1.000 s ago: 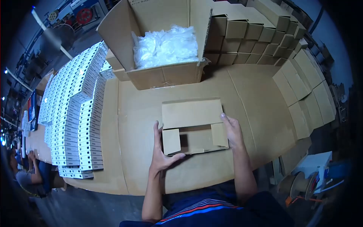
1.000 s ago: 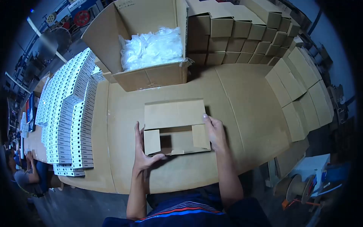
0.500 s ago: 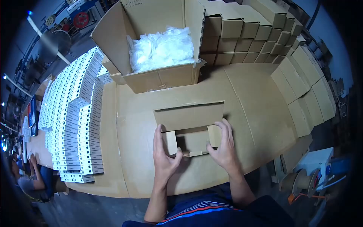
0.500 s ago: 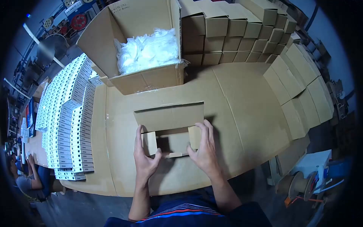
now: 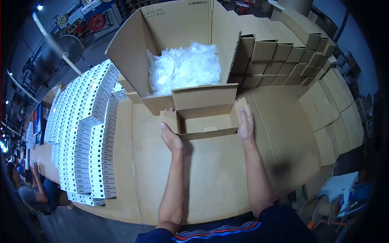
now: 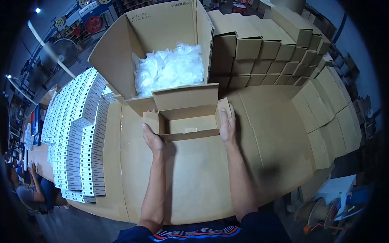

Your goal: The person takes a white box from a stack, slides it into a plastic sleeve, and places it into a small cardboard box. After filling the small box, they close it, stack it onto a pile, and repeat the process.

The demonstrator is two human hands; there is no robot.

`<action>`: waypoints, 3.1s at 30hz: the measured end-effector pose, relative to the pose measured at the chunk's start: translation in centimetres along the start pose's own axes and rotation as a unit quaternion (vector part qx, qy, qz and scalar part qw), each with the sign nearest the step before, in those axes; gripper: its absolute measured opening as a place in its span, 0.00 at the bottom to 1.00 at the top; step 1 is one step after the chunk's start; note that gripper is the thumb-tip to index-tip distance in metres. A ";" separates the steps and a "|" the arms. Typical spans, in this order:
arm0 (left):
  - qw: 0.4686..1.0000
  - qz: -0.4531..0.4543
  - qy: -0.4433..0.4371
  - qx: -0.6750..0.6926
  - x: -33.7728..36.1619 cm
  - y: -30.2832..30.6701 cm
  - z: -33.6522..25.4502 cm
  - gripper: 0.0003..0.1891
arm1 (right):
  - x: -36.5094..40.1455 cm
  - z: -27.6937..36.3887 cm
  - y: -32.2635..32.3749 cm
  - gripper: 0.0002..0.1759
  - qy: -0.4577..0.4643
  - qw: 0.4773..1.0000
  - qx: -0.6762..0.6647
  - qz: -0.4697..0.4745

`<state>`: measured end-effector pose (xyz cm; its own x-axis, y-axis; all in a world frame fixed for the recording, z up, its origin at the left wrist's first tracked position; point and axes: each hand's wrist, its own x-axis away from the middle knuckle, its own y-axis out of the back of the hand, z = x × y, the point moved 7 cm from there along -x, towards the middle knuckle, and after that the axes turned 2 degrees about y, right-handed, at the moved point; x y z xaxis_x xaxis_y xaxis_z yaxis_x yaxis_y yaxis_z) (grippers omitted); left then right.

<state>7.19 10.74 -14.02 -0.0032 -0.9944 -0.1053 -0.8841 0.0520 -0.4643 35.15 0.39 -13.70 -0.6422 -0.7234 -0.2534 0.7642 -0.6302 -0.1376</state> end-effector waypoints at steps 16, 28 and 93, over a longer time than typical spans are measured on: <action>0.852 0.087 -0.200 -0.476 2.1 4.4 -12.2 0.27 | 7.0 10.2 -2.8 0.28 0.190 0.916 0.320 -0.149; 0.670 -0.100 -0.349 -0.647 -11.1 19.6 -24.5 0.26 | 8.0 9.4 -46.6 0.30 0.423 0.752 0.211 0.459; 0.915 0.245 -0.194 -0.255 -23.7 -15.2 -15.9 0.12 | -19.1 14.5 -19.5 0.26 -0.024 0.994 0.003 0.105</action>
<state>13.25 32.07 9.49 -0.3786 -0.7505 -0.5417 -0.9245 0.3346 0.1825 31.64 22.42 7.68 -0.4714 -0.8515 -0.2297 0.8811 -0.4661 -0.0801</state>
